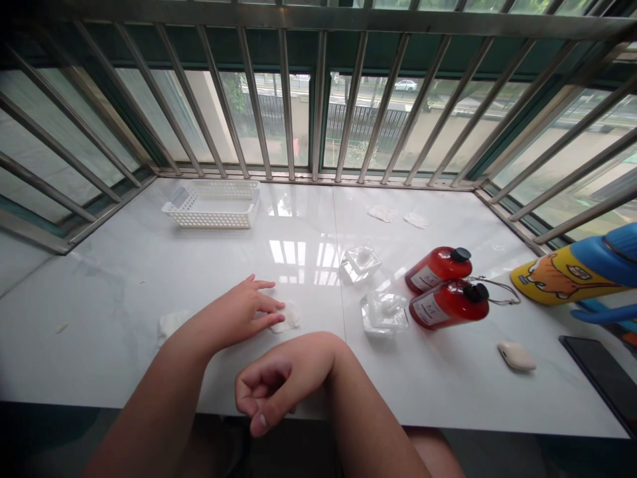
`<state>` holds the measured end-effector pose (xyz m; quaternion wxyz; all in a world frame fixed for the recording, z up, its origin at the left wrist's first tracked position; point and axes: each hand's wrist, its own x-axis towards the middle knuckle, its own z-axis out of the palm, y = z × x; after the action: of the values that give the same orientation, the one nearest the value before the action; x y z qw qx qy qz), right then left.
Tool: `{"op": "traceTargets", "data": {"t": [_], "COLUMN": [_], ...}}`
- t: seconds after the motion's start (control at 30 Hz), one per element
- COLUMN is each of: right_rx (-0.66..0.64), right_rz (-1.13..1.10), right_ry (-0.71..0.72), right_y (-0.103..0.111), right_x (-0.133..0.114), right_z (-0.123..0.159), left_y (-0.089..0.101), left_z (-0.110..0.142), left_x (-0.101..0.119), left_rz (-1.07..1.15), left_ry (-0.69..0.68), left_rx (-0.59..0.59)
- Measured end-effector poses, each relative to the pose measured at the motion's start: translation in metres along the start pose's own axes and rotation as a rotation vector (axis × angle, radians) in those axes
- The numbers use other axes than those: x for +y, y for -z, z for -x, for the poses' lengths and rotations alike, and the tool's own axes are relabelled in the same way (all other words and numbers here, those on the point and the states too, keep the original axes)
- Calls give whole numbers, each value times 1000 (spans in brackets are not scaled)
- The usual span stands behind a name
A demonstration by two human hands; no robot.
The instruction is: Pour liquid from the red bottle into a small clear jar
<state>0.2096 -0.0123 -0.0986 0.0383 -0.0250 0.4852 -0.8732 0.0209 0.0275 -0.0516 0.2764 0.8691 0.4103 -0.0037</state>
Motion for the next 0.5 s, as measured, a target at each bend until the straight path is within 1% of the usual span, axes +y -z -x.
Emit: {"op": "traceTargets", "data": {"t": [0.07,0.17,0.23,0.27,0.33,0.4,0.43,0.5], "right_rx": [4,5,-1,-3,-3,7,11,21], "right_rz": [-3,0,-2,-5,-5,9,18,30], "right_ry": [9,21,29,30,26,17,15,9], "right_y": [0,0,1,1,2,3,4,4], "right_x": [0,-1,-1,0,1,2,3,4], "right_z": [1,1,0,0,0,-1,-1,-1], "left_y": [5,10,9,7,-1,-11,-16,-22], "left_z": [9,20,22,21,16,8,5,1], "left_x": [-10,-21,-21,-17,-5,10,17,25], "left_rz": [-77,-182,-176,-144,-63,-26,-36,-85], "left_ry": [81,172,130,78,-43,-122,-129,-78], "left_rx": [44,173,235,234,157,17,-53,-159]}}
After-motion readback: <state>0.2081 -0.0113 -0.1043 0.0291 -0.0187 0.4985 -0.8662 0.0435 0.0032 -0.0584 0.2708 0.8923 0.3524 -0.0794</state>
